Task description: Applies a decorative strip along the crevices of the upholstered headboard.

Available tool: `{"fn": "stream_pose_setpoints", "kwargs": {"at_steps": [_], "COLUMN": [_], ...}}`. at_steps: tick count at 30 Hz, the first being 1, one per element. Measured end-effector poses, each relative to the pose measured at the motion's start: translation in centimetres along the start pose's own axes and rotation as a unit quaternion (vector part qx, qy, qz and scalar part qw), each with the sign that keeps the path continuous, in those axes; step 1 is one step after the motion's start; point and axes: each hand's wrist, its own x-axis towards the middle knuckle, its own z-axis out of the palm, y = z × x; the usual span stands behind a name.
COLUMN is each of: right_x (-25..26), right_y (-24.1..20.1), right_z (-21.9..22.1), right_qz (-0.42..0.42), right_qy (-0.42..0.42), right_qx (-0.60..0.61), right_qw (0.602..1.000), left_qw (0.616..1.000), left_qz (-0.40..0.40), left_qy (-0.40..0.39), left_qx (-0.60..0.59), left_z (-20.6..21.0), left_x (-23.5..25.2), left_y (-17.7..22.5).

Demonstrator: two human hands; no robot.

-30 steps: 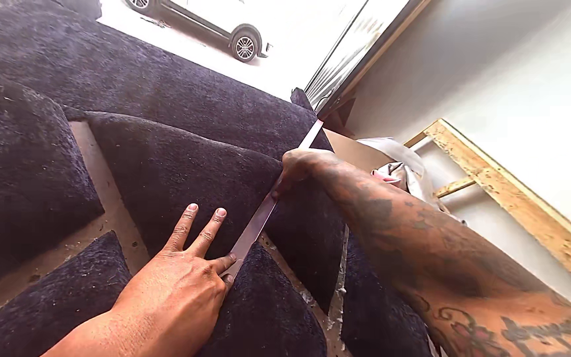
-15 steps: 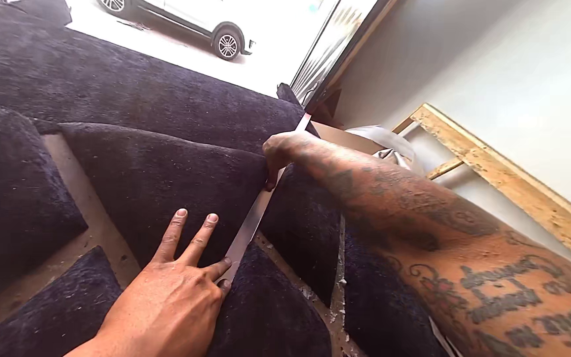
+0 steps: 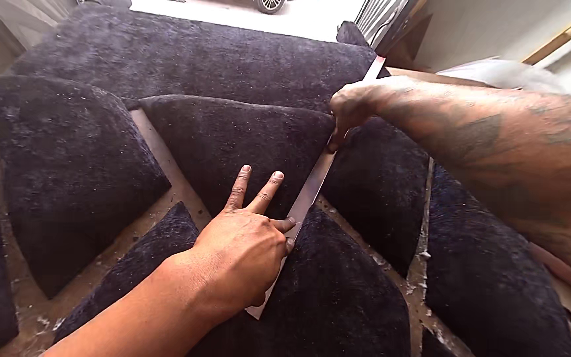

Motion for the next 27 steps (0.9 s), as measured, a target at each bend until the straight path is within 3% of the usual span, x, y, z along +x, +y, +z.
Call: {"fn": "stream_pose_setpoints", "kwargs": {"at_steps": [9, 14, 21, 27], "right_x": [-0.2, -0.3, 0.1, -0.5], "right_y": [-0.8, -0.6, 2.0, 2.1], "right_z": [-0.8, -0.8, 1.9, 2.1], "right_qz": [0.015, 0.011, -0.028, -0.027], "right_qy": [-0.020, -0.023, 0.053, 0.057], "right_qx": [-0.018, -0.012, 0.055, 0.064], "right_qw": [1.000, 1.000, 0.997, 0.996], "left_qw": [1.000, 0.999, 0.999, 0.999], "left_qz": [-0.001, -0.015, -0.032, -0.035], "left_qy": [-0.022, 0.034, 0.019, 0.032], "left_qx": [0.006, 0.016, 0.022, 0.023], "left_z": [-0.1, 0.8, 0.5, 0.7], "left_x": [-0.1, -0.3, -0.3, -0.2], "left_y": [0.3, 1.2, 1.8, 2.0]}}
